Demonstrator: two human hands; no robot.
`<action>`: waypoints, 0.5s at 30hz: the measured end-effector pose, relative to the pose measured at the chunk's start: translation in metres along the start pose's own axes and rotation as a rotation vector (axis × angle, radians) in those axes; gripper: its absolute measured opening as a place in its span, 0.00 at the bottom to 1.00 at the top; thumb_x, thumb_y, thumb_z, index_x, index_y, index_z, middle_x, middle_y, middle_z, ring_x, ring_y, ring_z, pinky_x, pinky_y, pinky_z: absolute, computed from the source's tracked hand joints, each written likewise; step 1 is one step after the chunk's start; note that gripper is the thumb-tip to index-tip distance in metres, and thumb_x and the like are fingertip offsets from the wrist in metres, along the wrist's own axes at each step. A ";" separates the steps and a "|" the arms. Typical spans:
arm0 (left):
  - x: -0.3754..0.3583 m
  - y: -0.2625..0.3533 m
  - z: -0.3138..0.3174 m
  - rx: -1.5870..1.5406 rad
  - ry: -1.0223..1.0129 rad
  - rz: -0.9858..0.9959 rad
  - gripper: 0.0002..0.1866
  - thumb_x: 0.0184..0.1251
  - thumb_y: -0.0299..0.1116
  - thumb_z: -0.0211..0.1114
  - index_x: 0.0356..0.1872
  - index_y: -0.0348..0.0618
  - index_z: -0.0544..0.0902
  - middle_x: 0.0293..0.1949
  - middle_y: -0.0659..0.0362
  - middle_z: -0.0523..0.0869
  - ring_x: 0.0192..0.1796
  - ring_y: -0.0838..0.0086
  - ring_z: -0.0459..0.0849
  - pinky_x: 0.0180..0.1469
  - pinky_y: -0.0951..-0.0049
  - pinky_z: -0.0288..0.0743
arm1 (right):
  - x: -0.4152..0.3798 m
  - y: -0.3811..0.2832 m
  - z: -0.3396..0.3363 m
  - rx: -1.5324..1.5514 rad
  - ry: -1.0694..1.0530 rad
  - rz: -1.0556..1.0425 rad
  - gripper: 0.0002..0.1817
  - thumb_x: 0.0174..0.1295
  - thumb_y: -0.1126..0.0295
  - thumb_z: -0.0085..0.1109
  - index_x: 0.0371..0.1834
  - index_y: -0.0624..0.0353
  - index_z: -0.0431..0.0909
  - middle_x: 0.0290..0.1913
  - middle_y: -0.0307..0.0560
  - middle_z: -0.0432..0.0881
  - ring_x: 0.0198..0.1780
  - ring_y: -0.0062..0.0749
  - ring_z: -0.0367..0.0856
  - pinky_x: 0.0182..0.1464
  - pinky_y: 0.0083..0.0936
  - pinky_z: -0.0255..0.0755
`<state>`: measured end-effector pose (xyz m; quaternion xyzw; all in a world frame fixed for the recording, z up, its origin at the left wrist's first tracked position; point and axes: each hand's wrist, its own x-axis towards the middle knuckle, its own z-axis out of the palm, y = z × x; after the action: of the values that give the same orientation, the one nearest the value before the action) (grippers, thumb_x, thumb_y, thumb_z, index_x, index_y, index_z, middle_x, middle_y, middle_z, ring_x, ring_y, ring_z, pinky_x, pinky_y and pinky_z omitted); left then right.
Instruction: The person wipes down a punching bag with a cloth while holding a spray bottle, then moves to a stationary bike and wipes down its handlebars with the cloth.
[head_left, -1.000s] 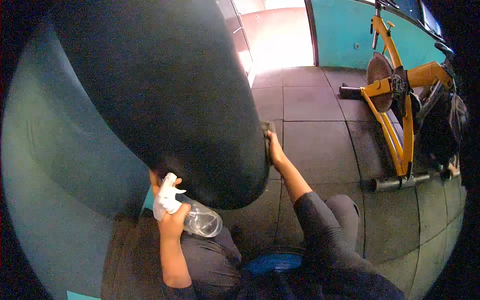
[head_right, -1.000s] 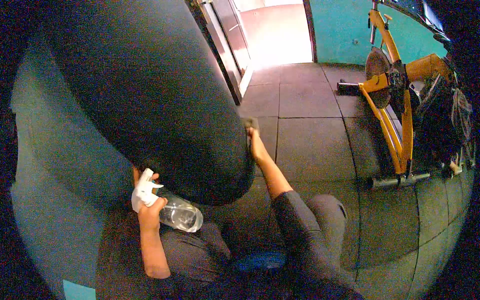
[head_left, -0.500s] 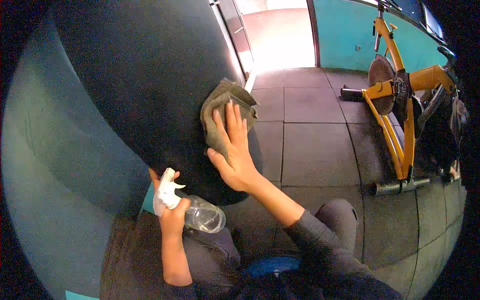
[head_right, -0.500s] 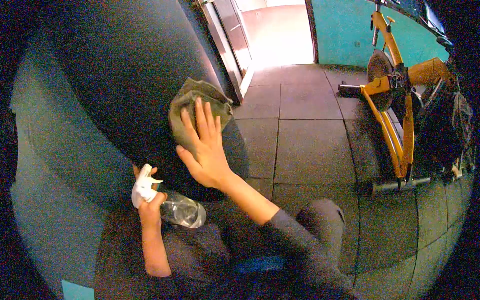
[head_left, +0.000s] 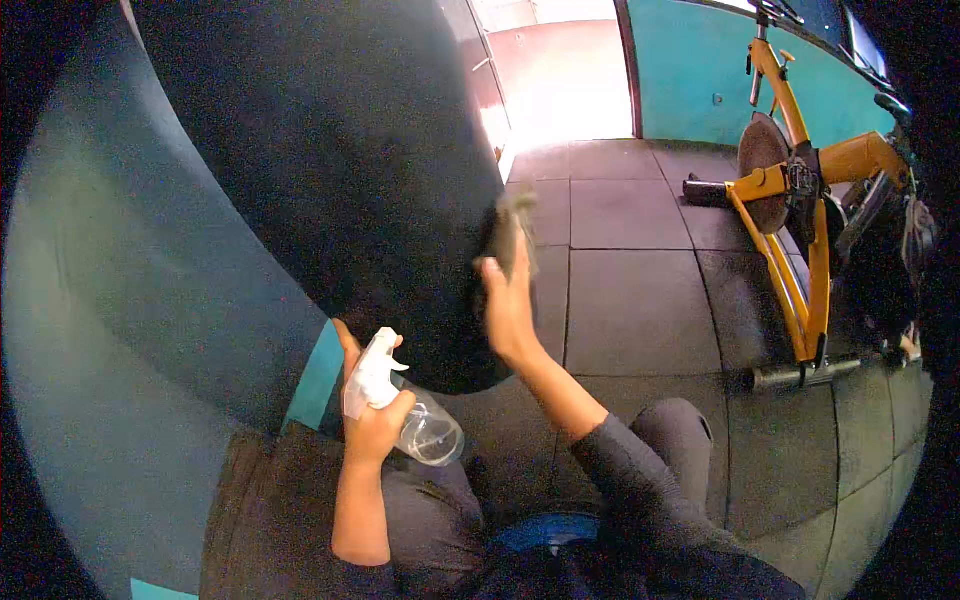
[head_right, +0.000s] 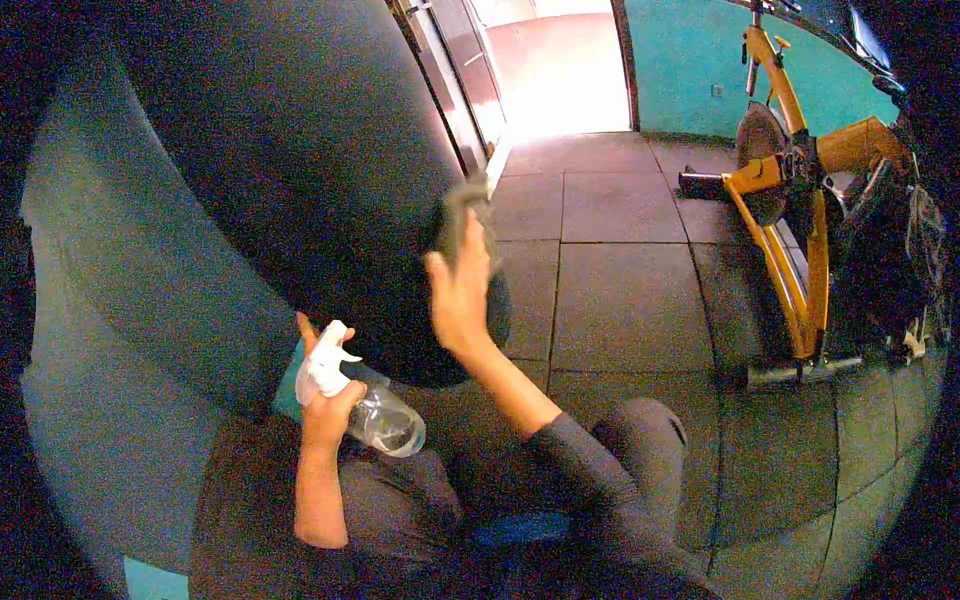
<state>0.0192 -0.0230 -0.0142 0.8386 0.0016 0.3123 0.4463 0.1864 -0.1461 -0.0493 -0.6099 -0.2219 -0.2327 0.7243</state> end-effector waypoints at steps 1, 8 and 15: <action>0.000 0.001 0.002 0.000 -0.007 0.002 0.36 0.40 0.15 0.58 0.61 0.33 0.72 0.75 0.44 0.48 0.62 0.64 0.75 0.60 0.70 0.70 | 0.001 -0.019 0.000 -0.042 -0.057 -0.079 0.37 0.68 0.55 0.42 0.75 0.62 0.45 0.78 0.54 0.41 0.78 0.49 0.35 0.75 0.45 0.32; 0.002 0.005 0.004 -0.028 -0.017 0.052 0.37 0.41 0.16 0.60 0.62 0.34 0.71 0.73 0.45 0.54 0.58 0.67 0.76 0.53 0.74 0.72 | -0.009 0.042 -0.010 0.119 0.095 0.117 0.33 0.67 0.57 0.45 0.70 0.66 0.55 0.71 0.61 0.58 0.70 0.52 0.58 0.71 0.37 0.47; 0.002 0.003 0.011 0.032 -0.029 0.078 0.32 0.41 0.17 0.60 0.57 0.38 0.77 0.74 0.43 0.52 0.59 0.66 0.76 0.53 0.73 0.73 | -0.025 0.155 -0.032 0.244 0.251 0.771 0.33 0.68 0.49 0.40 0.61 0.70 0.69 0.59 0.63 0.73 0.61 0.50 0.69 0.64 0.34 0.58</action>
<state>0.0255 -0.0324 -0.0153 0.8495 -0.0329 0.3171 0.4203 0.2617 -0.1530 -0.1907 -0.5250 0.0868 0.0109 0.8466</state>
